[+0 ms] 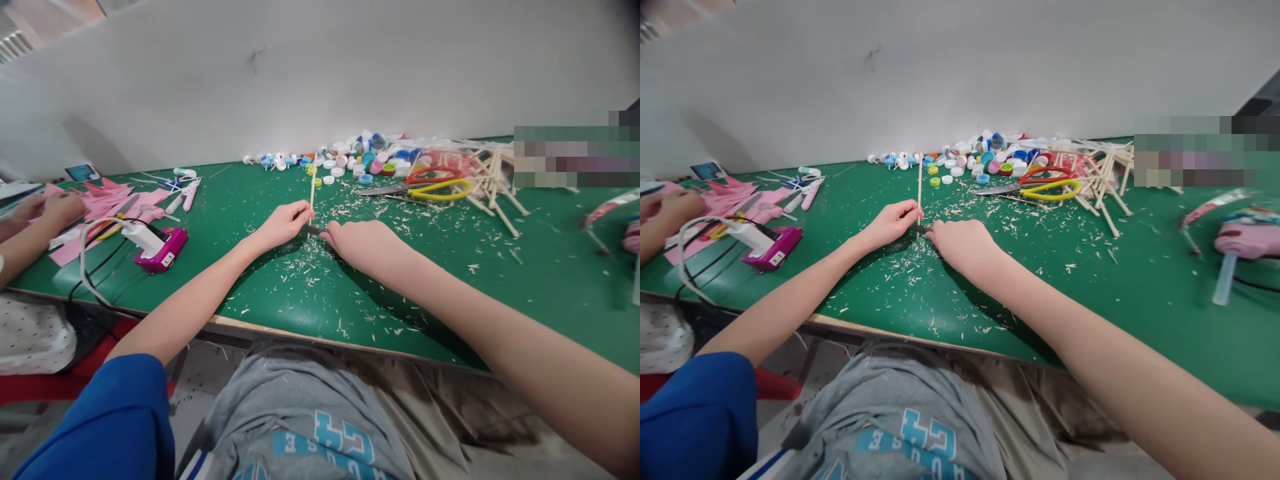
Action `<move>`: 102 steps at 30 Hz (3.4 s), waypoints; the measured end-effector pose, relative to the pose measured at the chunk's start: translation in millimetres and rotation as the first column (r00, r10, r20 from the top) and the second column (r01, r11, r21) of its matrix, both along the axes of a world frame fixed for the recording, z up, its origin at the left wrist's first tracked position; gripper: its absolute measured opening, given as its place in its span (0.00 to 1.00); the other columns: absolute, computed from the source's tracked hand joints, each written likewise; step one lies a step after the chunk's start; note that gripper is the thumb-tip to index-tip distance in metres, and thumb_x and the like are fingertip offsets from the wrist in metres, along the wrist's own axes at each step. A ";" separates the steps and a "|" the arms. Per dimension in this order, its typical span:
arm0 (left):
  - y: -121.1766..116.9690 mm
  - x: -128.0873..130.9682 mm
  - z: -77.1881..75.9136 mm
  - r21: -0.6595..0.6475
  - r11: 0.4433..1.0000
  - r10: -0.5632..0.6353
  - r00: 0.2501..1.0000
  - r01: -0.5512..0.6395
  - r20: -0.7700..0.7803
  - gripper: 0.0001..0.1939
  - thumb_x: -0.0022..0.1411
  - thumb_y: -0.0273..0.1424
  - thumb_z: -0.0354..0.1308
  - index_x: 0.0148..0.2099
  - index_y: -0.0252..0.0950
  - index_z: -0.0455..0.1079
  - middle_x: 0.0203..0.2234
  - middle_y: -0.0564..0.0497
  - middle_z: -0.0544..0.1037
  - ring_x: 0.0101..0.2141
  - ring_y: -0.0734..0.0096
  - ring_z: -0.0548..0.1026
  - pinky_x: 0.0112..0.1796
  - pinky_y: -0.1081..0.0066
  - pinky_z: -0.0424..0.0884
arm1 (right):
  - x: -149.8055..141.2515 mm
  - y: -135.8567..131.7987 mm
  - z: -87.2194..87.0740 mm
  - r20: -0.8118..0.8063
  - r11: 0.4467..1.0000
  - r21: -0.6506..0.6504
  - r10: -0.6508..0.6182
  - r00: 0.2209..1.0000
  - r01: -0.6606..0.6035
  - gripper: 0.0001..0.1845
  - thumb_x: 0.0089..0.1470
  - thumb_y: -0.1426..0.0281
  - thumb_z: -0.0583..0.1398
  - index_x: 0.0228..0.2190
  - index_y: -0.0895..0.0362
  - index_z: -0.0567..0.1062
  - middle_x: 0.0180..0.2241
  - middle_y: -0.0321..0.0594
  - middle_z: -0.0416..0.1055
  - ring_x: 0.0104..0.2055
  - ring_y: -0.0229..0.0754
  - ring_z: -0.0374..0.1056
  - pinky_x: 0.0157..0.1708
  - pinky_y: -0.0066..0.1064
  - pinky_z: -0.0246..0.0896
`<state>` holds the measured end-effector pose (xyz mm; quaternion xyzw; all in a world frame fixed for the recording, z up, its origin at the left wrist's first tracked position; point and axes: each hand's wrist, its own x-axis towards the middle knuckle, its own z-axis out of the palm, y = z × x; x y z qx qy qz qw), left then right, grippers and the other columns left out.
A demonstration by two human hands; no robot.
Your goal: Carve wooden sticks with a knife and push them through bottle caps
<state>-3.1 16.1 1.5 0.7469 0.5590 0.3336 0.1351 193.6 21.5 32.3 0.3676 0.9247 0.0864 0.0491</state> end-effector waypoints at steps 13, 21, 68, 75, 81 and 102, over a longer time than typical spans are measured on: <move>1.0 2.5 -0.5 -0.006 1.000 -0.018 1.000 0.018 0.015 0.11 0.66 0.34 0.48 0.33 0.36 0.66 0.25 0.55 0.67 0.27 0.75 0.63 0.31 0.73 0.59 | 4.5 -9.5 6.4 0.044 0.999 -0.001 -0.035 0.998 0.035 0.22 0.69 0.62 0.41 0.44 0.63 0.69 0.34 0.48 0.72 0.37 0.49 0.72 0.28 0.32 0.49; -3.2 4.1 -0.6 -0.004 0.999 -0.033 0.997 0.033 0.069 0.11 0.66 0.34 0.48 0.32 0.36 0.65 0.24 0.55 0.66 0.26 0.76 0.62 0.31 0.72 0.59 | -0.4 -10.8 7.8 0.033 0.998 -0.049 -0.038 0.999 0.039 0.23 0.69 0.62 0.42 0.46 0.64 0.68 0.36 0.48 0.73 0.39 0.49 0.72 0.29 0.32 0.51; -2.3 28.4 12.6 -0.037 0.999 0.009 0.780 0.018 0.626 0.15 0.72 0.40 0.37 0.33 0.41 0.54 0.18 0.61 0.47 0.17 0.79 0.47 0.19 0.75 0.53 | 1.3 -6.6 -3.8 -0.038 0.991 0.119 0.072 0.997 -0.067 0.23 0.69 0.61 0.39 0.46 0.59 0.67 0.38 0.47 0.72 0.36 0.44 0.71 0.25 0.30 0.41; -1.6 24.4 11.7 -0.081 0.997 0.060 0.762 -0.010 0.645 0.18 0.71 0.46 0.38 0.32 0.41 0.53 0.18 0.61 0.47 0.17 0.80 0.48 0.18 0.74 0.52 | 2.5 -9.1 -5.7 -0.040 0.991 0.098 0.094 0.995 -0.089 0.22 0.69 0.62 0.39 0.47 0.59 0.66 0.40 0.47 0.72 0.37 0.46 0.71 0.27 0.29 0.42; 0.0 23.5 11.3 -0.113 0.992 0.110 0.745 -0.046 0.658 0.22 0.69 0.52 0.36 0.32 0.42 0.52 0.18 0.61 0.46 0.16 0.79 0.47 0.18 0.73 0.50 | -3.5 -10.8 -6.9 -0.049 0.992 0.080 0.098 0.994 -0.094 0.22 0.69 0.59 0.42 0.46 0.59 0.67 0.37 0.47 0.73 0.37 0.46 0.71 0.27 0.29 0.43; -2.3 30.2 13.6 -0.087 0.995 0.030 0.745 0.038 0.666 0.17 0.71 0.42 0.42 0.31 0.39 0.55 0.16 0.62 0.52 0.14 0.83 0.53 0.17 0.76 0.54 | -5.4 -16.0 7.6 -0.003 0.999 -0.038 0.020 1.000 -0.020 0.21 0.68 0.59 0.42 0.46 0.58 0.68 0.35 0.45 0.73 0.39 0.47 0.71 0.31 0.31 0.53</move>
